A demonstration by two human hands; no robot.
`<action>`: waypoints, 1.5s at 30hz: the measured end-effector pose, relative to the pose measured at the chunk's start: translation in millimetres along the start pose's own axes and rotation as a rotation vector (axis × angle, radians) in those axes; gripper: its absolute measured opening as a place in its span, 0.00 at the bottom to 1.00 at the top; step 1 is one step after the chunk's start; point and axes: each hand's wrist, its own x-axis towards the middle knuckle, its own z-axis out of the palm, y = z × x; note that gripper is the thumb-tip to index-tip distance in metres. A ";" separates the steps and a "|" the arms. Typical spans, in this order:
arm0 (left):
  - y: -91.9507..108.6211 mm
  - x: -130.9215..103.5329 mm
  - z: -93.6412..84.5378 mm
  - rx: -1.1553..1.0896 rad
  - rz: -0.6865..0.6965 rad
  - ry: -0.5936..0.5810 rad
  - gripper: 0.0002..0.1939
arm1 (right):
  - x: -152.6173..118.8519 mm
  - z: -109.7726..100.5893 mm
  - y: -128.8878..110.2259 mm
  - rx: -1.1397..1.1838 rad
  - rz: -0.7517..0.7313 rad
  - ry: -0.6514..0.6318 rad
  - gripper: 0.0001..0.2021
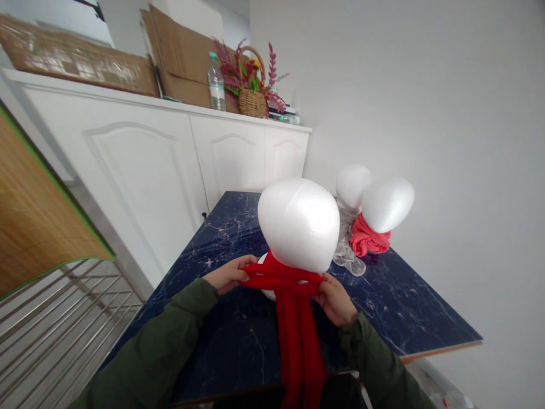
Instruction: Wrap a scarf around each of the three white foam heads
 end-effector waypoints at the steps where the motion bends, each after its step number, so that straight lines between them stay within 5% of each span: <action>1: -0.1 0.5 -0.7 -0.018 0.024 0.028 0.19 | 0.5 2.4 0.8 0.120 0.062 -0.043 0.16; 5: -3.4 4.1 1.0 -0.062 0.011 0.078 0.21 | 0.9 3.0 0.5 0.184 0.197 -0.083 0.15; 10: -1.8 7.9 -6.2 0.100 -0.042 0.100 0.24 | 7.5 -12.1 -8.4 -0.356 0.264 -0.134 0.07; 13: -0.8 9.6 -7.7 0.336 -0.007 0.151 0.20 | 11.9 -17.7 -9.9 -0.477 0.219 -0.105 0.05; 18: -7.7 12.8 7.4 0.551 0.260 0.415 0.14 | 9.9 -13.2 -1.3 -0.405 -0.006 -0.085 0.04; 23: -23.3 20.5 24.6 0.082 0.204 0.591 0.08 | 7.9 -11.4 11.1 -0.508 -0.060 0.004 0.04; 31: -25.4 19.2 30.6 -0.216 -0.026 0.490 0.09 | 8.6 -11.4 15.4 -0.791 -0.285 0.105 0.04; 34: -10.4 13.6 13.5 -0.045 -0.060 0.470 0.07 | 10.3 -18.1 6.4 -0.878 -0.340 0.188 0.04; 38: 9.1 8.0 -11.4 0.638 0.050 0.586 0.07 | 14.7 -25.2 -0.4 -0.993 -0.387 0.241 0.06; 41: 5.7 10.4 -13.7 1.018 0.163 0.588 0.07 | 17.0 -22.5 5.7 -1.081 -0.386 0.220 0.08; 45: -12.9 18.5 -4.8 1.090 0.161 0.539 0.10 | 18.8 -16.4 17.7 -1.187 -0.428 0.211 0.15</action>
